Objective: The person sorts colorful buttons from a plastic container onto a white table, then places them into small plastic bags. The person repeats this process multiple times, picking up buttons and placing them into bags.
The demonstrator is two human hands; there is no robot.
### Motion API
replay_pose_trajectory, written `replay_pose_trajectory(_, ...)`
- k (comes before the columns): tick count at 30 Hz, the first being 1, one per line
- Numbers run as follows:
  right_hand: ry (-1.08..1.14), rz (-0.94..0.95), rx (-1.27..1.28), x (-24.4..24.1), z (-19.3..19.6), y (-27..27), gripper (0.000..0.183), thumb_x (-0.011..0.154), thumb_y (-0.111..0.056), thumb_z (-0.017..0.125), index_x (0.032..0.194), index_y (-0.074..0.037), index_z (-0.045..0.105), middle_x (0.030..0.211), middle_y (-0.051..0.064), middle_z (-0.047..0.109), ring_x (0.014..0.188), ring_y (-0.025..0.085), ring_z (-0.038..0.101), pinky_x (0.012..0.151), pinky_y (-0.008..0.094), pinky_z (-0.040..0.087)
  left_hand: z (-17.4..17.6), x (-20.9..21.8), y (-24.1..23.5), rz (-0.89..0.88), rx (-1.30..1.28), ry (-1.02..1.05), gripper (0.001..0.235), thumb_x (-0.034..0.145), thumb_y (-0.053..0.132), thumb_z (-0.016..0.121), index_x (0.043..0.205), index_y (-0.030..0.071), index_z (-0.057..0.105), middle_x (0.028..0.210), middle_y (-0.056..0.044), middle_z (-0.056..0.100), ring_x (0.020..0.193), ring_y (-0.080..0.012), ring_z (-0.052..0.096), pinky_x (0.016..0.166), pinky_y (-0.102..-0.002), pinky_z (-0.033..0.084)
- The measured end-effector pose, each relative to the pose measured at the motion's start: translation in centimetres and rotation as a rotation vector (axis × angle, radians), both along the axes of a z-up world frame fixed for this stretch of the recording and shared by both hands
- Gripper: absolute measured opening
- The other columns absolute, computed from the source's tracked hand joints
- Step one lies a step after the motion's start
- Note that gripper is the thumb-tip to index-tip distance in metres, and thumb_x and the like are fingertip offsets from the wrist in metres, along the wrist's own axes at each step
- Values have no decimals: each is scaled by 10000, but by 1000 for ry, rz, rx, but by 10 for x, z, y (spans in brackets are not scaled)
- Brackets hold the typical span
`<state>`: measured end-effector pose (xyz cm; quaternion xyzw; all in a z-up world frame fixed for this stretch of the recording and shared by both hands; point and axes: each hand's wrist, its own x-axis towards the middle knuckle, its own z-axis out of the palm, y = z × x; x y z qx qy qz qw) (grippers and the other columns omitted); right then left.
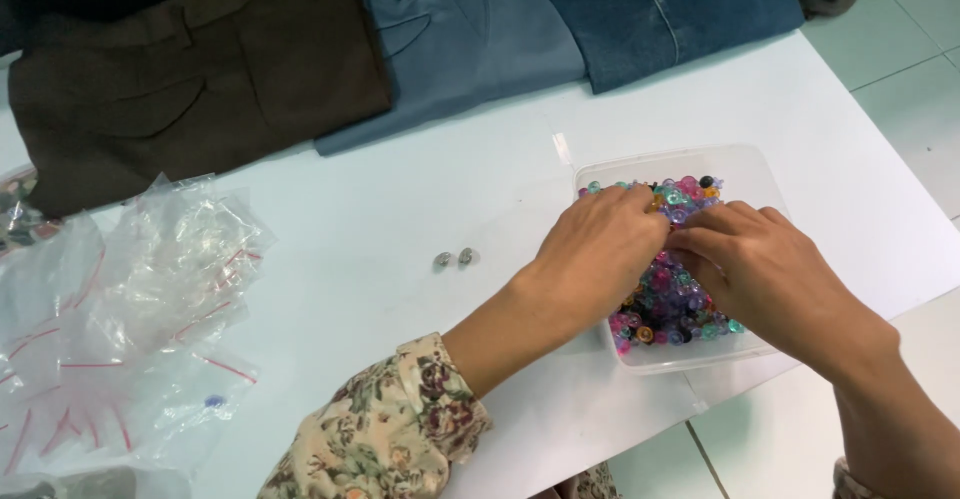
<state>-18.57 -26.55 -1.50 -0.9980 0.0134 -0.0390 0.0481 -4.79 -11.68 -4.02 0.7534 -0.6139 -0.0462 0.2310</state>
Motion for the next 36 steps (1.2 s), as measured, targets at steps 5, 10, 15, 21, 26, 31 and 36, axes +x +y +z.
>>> replay_pose_trajectory(5,-29,17,51,9,-21,-10,100,893,-11,666,948,-93,679,852,48,603,785,268,555,674,406,460,-22,-20,-23,104,196,-235,142,838,69,712,806,203,745,980,-56,672,952,-292,623,834,-408,490)
replay_pose_trajectory(10,17,-7,-31,10,-27,-13,118,952,-132,651,839,-164,664,810,25,548,774,246,520,649,387,422,-38,-20,-27,148,134,-305,190,842,62,676,737,209,733,961,-54,666,921,-280,611,791,-400,484)
replay_pose_trajectory(15,167,-94,-149,2,-28,-19,173,887,-91,600,915,-227,703,890,-8,593,850,237,605,712,376,461,-41,-26,-29,194,112,-417,213,843,112,688,678,243,721,933,-30,642,884,-269,585,763,-401,464)
replay_pose_trajectory(21,52,-168,32,-10,-9,-18,131,960,-234,659,1045,-141,693,791,42,687,790,294,663,774,444,523,-22,-34,-34,162,301,-470,160,888,154,674,817,290,716,989,-9,625,923,-241,575,763,-393,455)
replay_pose_trajectory(26,67,-227,208,-15,0,-15,91,942,-126,630,999,-105,563,843,54,716,730,263,659,681,412,520,-39,-38,-37,171,236,-473,177,896,170,666,793,305,715,985,2,608,910,-232,565,758,-383,453)
replay_pose_trajectory(31,45,-238,251,-20,-2,-18,84,926,-121,654,992,-112,605,843,52,717,755,238,662,680,385,500,-40,-36,-36,184,-45,-502,135,855,114,716,822,235,667,904,-1,611,833,-217,582,687,-357,455)
replay_pose_trajectory(36,75,-398,384,-26,7,-15,147,922,-173,671,1052,-124,624,903,-6,761,696,172,689,689,332,524,-44,-40,-41,84,8,-469,199,895,119,683,729,227,705,906,-6,609,871,-229,581,691,-375,457)
